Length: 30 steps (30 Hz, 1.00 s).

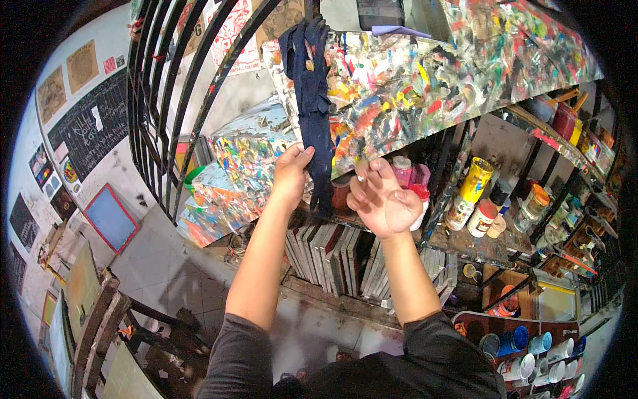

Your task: The person scoops white paste from a container and spreads it evenly across a screen using a green spatula. After finishing, they wipe their hands on a cloth, place the coated screen on a rack, and remove a protective plastic film from another screen.

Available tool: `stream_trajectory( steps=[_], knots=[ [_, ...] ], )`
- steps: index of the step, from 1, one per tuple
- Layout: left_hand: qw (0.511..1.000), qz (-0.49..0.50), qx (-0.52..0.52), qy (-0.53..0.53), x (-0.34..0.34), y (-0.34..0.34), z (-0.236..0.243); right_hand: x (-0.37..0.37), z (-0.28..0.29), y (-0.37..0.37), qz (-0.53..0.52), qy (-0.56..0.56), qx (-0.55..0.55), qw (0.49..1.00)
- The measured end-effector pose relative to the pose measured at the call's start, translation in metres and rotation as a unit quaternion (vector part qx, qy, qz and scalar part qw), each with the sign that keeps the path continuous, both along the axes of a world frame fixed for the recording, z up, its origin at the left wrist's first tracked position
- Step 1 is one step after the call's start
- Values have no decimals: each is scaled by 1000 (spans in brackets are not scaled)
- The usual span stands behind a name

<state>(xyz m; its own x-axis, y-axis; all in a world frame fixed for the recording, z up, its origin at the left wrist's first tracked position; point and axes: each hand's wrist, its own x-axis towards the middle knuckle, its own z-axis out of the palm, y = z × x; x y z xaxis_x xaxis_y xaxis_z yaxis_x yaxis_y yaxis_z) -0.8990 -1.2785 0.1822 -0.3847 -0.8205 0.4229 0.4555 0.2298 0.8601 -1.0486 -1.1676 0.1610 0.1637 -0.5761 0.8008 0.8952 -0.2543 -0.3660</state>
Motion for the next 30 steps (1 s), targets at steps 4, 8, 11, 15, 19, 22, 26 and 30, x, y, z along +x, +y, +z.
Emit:
stream_trajectory(
  steps=[4, 8, 11, 15, 19, 22, 26, 30],
  knots=[
    [984, -118, 25, 134, 6, 34, 12, 12, 10, -25, 24, 4, -16, 1000],
    [995, -48, 7, 88, 15, 42, 5, 24, 13, -32, 15, 8, -26, 1000],
    [984, -55, -54, 163, 19, 52, 10, 32, 14, -36, 41, -2, -37, 998],
    [978, -132, -110, 115, 25, 51, 9, 28, 14, -43, 35, -5, -52, 998],
    [987, -93, -90, 97, 23, 56, 11, 33, 13, -40, 7, -14, -26, 1000],
    [983, -23, -176, 36, 17, 49, 9, 33, 11, -41, -15, -42, -2, 999],
    [942, 56, -325, -62, 13, 41, 26, 24, 6, -45, -4, -20, -11, 1000],
    [890, 130, -421, -117, 14, 31, 27, 24, 1, -43, -12, -7, 24, 1000]
  ],
)
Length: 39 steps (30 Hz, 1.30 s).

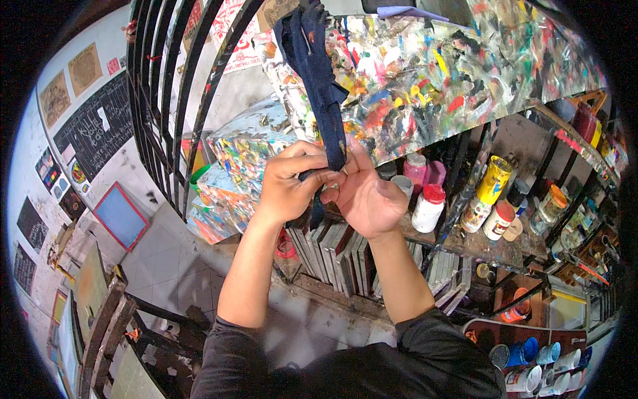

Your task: The person scoops white paste from a container and spreads it evenly across a screen using a green spatula. After finishing, they wipe their hands on a cloth, place the coated screen on a rack, and remove a protective plastic film from another screen.

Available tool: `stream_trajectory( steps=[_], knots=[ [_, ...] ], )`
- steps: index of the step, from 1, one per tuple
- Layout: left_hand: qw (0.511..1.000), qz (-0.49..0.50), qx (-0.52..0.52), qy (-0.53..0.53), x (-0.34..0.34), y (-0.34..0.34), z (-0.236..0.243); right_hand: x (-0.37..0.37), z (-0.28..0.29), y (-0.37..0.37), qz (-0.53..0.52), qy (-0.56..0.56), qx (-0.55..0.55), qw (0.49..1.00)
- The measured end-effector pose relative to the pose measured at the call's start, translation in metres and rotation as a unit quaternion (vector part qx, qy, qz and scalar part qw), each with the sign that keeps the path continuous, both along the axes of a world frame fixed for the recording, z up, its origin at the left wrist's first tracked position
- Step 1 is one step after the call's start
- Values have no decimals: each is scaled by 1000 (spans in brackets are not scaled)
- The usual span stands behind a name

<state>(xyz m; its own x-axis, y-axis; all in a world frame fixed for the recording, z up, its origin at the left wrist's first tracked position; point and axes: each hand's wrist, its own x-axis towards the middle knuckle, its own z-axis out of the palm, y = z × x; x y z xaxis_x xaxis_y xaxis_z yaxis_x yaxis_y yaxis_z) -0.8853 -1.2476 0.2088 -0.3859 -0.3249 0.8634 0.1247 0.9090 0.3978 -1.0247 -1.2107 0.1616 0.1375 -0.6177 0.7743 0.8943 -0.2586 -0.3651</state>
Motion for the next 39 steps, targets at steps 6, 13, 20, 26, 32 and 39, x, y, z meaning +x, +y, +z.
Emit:
stream_trajectory(
  steps=[6, 13, 20, 26, 32, 39],
  knots=[
    [996, 68, -61, 18, -10, 3, 4, 7, 3, 11, -62, 37, 11, 997],
    [974, 114, 145, 135, -16, 0, -9, 22, -2, 17, -179, 126, -7, 976],
    [944, 79, 222, 230, -35, 16, -14, 24, -6, 21, -239, 134, -27, 961],
    [950, 144, 134, 241, -33, 18, -20, 35, -15, 24, -212, 91, -32, 973],
    [915, 151, 249, 281, -25, 15, -29, 38, -18, 33, -146, 67, -31, 987],
    [842, -146, 423, 301, -3, 36, -28, 36, -29, 37, -73, 61, 16, 995]
  ],
)
